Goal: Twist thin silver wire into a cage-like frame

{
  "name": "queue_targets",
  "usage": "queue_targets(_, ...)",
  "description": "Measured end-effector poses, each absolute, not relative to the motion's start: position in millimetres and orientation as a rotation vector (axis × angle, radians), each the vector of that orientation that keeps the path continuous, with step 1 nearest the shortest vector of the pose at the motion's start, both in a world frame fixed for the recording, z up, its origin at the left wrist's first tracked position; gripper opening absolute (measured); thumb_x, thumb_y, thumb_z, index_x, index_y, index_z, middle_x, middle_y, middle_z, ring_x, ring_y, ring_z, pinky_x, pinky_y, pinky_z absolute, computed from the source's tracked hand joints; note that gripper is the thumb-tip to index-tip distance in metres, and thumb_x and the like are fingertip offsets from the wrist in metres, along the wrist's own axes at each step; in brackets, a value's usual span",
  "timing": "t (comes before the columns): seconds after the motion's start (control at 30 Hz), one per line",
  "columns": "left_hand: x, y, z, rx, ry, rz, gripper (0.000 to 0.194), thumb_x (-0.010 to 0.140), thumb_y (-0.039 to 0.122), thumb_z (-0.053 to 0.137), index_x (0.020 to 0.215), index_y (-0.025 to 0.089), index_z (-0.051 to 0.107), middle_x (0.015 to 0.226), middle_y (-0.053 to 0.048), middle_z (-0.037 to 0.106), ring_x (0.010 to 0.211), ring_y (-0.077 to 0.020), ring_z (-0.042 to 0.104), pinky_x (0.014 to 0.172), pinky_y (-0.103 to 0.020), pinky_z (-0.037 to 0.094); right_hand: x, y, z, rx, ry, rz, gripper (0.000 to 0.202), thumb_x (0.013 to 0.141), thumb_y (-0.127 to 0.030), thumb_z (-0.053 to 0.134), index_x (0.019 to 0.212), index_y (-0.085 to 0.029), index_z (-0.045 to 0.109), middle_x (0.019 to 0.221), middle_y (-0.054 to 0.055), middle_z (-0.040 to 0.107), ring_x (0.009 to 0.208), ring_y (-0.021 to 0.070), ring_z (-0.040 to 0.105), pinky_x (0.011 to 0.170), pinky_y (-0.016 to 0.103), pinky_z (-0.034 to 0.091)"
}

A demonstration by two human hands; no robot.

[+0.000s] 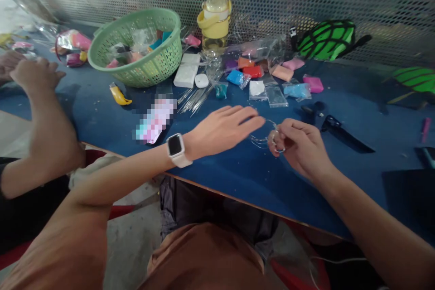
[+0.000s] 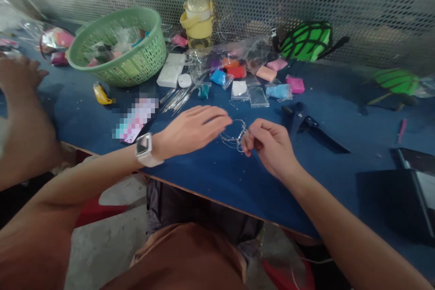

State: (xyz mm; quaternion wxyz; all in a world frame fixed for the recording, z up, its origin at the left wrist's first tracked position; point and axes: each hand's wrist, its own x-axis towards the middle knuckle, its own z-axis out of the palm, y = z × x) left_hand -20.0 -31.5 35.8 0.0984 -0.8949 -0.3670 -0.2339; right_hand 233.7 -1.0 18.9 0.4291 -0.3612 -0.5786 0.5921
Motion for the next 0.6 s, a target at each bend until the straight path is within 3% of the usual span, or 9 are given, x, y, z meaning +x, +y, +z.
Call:
queue_targets(0.1,-1.1,-10.3,29.7,-2.875,-1.106,-0.690,0.032,0.124,0.017,0.046,0.150,0.019,0.065,0.138,-0.008,0.083,0.100,-0.0185,0.084,0.074,-0.032,0.060,240.0,6.9,17.6,-0.919,-1.425,1.457,0.051,0.098,-0.055,0.096,0.065,-0.026,0.068,0.061,-0.001,0.062,0.053,0.0145,0.059,0.048,0.028,0.050)
queue_targets(0.17,1.8,-3.6,20.5,-2.946,-1.169,-0.777,0.031,0.126,0.019,0.044,0.149,0.019,0.065,0.134,-0.006,0.085,0.100,-0.0177,0.085,0.067,-0.030,0.054,244.0,10.4,13.6,-0.955,-1.444,1.417,0.047,0.097,-0.055,0.097,0.068,-0.026,0.073,0.062,0.000,0.065,0.054,0.0146,0.061,0.049,0.028,0.051)
queue_targets(0.37,-2.9,-11.1,-0.3,-2.986,-1.144,-1.276,0.019,0.125,0.024,0.058,0.138,0.016,0.069,0.126,-0.006,0.089,0.103,-0.0146,0.087,0.068,-0.026,0.053,247.7,6.5,9.1,-1.070,-1.596,1.337,0.048,0.102,-0.058,0.092,0.072,-0.024,0.076,0.064,0.000,0.069,0.057,0.0145,0.064,0.053,0.027,0.055)
queue_targets(0.5,-4.9,-16.5,1.5,-3.011,-1.164,-1.294,0.021,0.124,0.023,0.062,0.142,0.019,0.070,0.129,-0.004,0.089,0.089,-0.0119,0.084,0.066,-0.027,0.051,249.4,2.0,11.6,-1.108,-1.678,1.301,0.048,0.107,-0.057,0.089,0.075,-0.022,0.077,0.067,0.002,0.071,0.058,0.0141,0.065,0.056,0.027,0.055)
queue_targets(0.6,-4.3,-15.0,1.4,-3.064,-1.144,-1.394,0.020,0.121,0.016,0.062,0.140,0.016,0.070,0.130,-0.005,0.089,0.091,-0.0119,0.084,0.072,-0.026,0.057,251.4,1.1,10.8,-1.099,-1.734,1.265,0.047,0.109,-0.053,0.086,0.075,-0.023,0.076,0.065,0.002,0.070,0.058,0.0143,0.065,0.056,0.028,0.055)
